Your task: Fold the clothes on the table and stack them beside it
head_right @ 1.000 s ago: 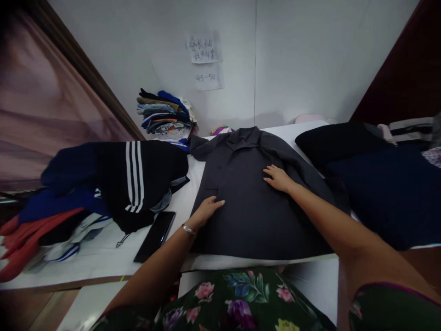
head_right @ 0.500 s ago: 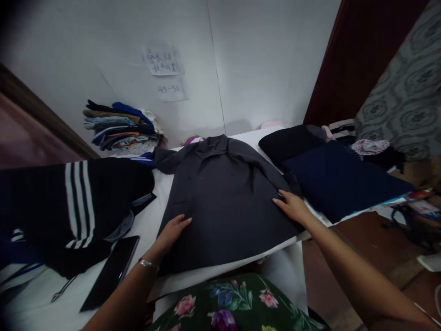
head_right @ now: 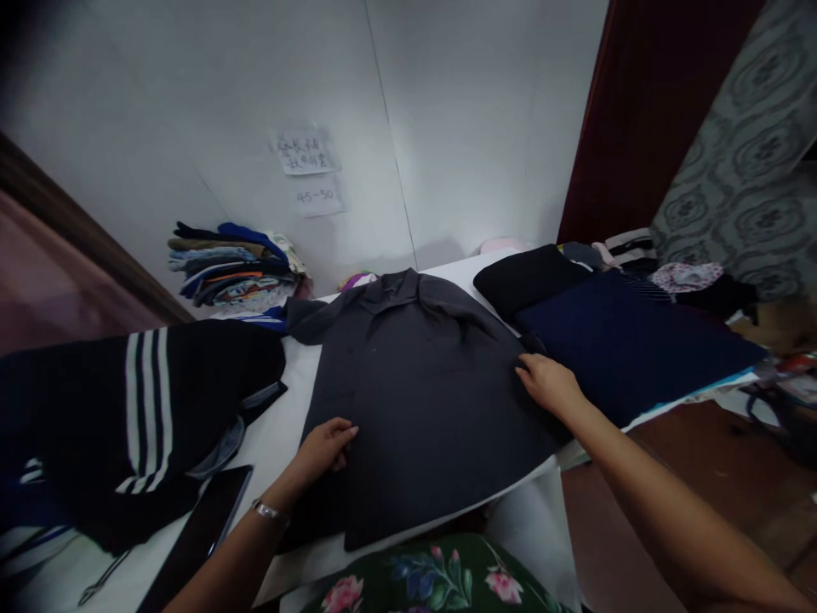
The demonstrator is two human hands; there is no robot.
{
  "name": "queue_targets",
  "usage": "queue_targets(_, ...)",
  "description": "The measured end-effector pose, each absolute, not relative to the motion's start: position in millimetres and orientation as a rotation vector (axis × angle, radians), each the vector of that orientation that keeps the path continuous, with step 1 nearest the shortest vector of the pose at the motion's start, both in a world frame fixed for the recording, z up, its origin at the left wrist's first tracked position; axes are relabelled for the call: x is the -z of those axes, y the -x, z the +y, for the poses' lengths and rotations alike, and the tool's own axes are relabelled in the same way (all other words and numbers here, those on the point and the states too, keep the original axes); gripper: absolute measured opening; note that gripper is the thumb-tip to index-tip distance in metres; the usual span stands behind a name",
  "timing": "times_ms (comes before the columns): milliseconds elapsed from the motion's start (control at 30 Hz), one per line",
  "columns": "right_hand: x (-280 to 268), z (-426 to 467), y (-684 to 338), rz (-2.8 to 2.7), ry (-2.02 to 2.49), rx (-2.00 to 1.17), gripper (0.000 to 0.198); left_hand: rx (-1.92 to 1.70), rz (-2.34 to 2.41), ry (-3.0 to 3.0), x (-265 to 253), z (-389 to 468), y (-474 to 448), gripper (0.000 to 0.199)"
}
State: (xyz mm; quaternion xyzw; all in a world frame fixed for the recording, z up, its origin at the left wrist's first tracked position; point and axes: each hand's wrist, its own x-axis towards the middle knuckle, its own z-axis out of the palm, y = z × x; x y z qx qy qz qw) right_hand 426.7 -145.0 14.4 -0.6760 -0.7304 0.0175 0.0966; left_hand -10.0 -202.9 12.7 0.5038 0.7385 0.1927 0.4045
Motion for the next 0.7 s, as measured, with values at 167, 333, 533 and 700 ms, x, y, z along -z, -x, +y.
queue_targets(167,-25,-132,-388,-2.297,1.837,-0.015,0.041,-0.519,2.044,-1.809,-48,-163,-15,0.025)
queue_targets(333,-7,-119,-371,-2.375,2.071,-0.16,0.026,-0.486,1.9,-2.225,-68,-97,-88,0.036)
queue_targets(533,6,-120,-372,-2.361,1.989,-0.148,0.021,-0.371,1.659,-2.546,-59,-15,-169,0.062)
queue_targets(700,6,-120,-372,-2.302,1.931,-0.233,0.023,-0.364,1.605,-2.515,-50,33,-209,0.051)
